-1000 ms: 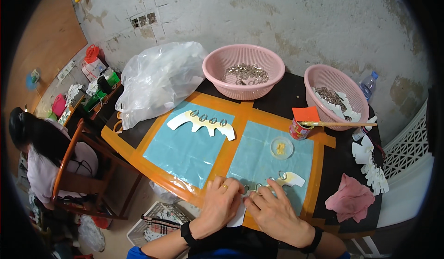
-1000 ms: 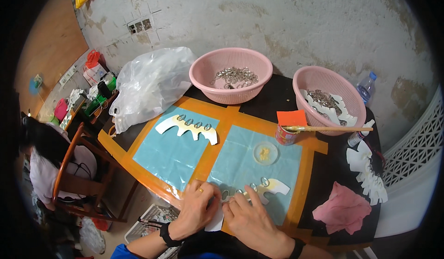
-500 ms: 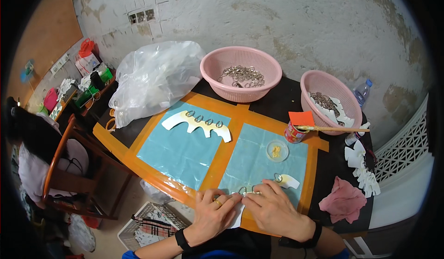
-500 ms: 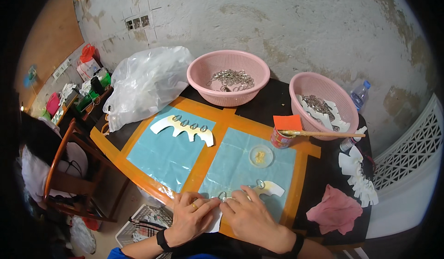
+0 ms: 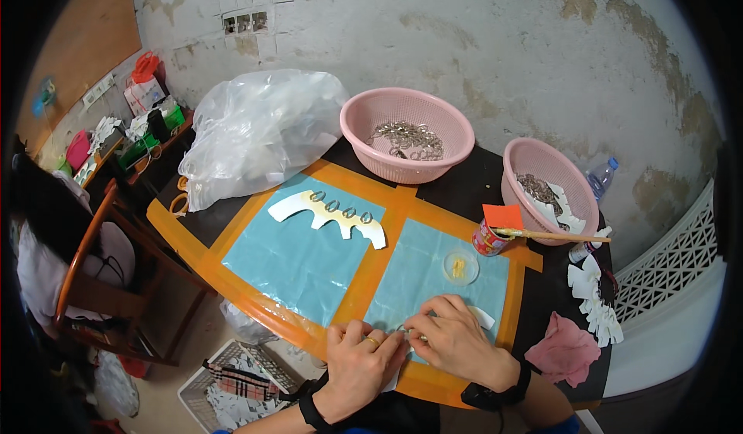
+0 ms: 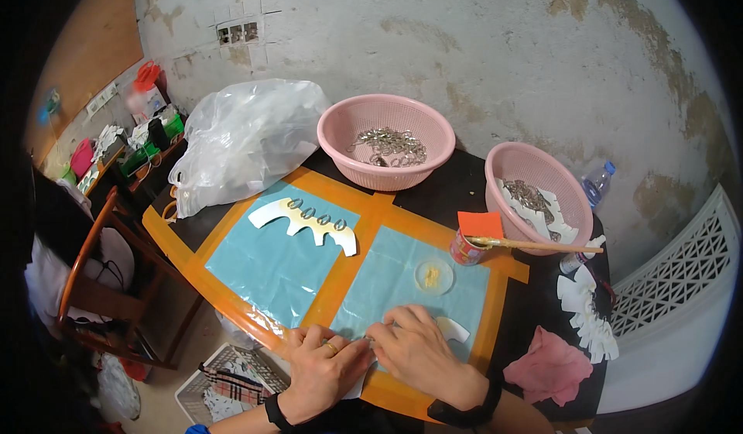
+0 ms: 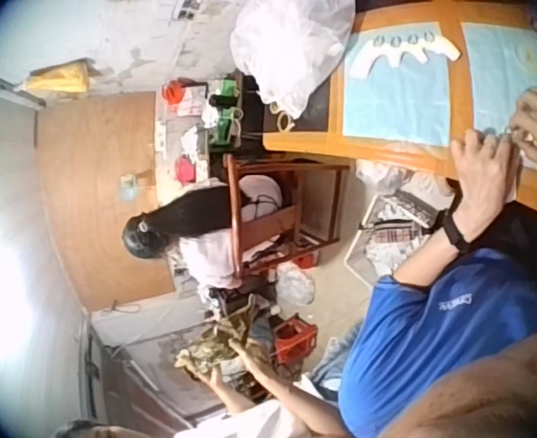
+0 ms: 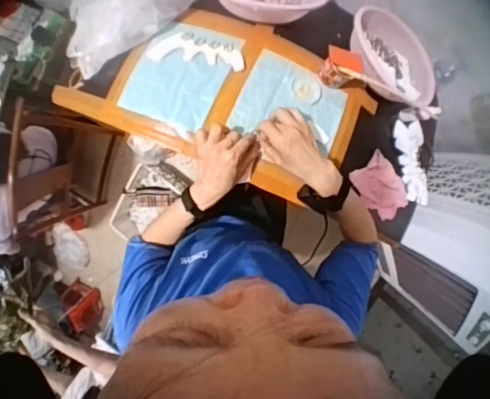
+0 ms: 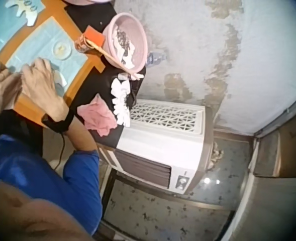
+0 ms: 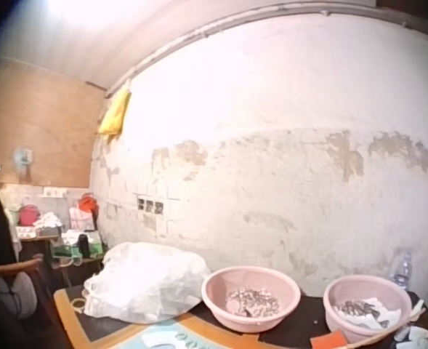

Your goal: The recorder is applying metal eyelets to pre-cut white shoe upper components using glue and manual positioning.

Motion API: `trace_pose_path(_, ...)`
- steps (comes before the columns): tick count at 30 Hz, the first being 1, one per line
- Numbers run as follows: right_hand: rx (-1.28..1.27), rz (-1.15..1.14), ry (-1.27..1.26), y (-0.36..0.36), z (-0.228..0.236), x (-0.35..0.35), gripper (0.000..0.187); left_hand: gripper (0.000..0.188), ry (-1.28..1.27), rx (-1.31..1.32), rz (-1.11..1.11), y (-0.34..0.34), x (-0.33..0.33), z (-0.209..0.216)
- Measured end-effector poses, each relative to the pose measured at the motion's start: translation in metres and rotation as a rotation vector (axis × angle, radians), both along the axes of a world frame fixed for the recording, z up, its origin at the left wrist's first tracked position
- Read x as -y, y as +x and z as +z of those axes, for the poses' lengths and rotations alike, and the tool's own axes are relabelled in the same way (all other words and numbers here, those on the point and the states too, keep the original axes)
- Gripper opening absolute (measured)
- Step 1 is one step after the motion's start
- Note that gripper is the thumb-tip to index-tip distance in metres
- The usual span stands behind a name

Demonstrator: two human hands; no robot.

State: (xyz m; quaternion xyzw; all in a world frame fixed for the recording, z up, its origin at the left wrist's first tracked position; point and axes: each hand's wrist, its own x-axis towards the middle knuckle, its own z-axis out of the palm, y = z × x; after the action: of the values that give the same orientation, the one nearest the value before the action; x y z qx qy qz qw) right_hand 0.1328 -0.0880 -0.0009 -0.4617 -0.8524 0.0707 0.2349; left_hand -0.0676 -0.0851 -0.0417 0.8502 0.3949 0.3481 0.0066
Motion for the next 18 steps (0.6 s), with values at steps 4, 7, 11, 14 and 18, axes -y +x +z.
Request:
trace_pose_path(4, -0.078, -0.065, -0.046, 0.002, -0.004, 0.0, 0.023, 0.027, -0.021, -0.047, 0.012, 0.004, 0.0, 0.003)
trace_pose_path(7, -0.139, -0.092, -0.121, 0.003, -0.005, 0.0, 0.02, 0.024, -0.037, -0.098, 0.015, 0.006, 0.002, 0.007)
trace_pose_path(11, -0.365, -0.115, -0.219, 0.013, -0.018, 0.0, 0.017, 0.025, -0.011, -0.097, 0.028, 0.009, 0.005, 0.002)
trace_pose_path(14, -0.589, -0.358, -0.242, 0.007, -0.008, -0.001, 0.014, 0.024, 0.03, -0.145, 0.035, 0.006, 0.007, 0.0)
trace_pose_path(18, -0.297, -0.066, -0.022, 0.018, -0.012, -0.003, 0.015, 0.015, 0.031, -0.131, 0.025, 0.008, 0.009, 0.008)
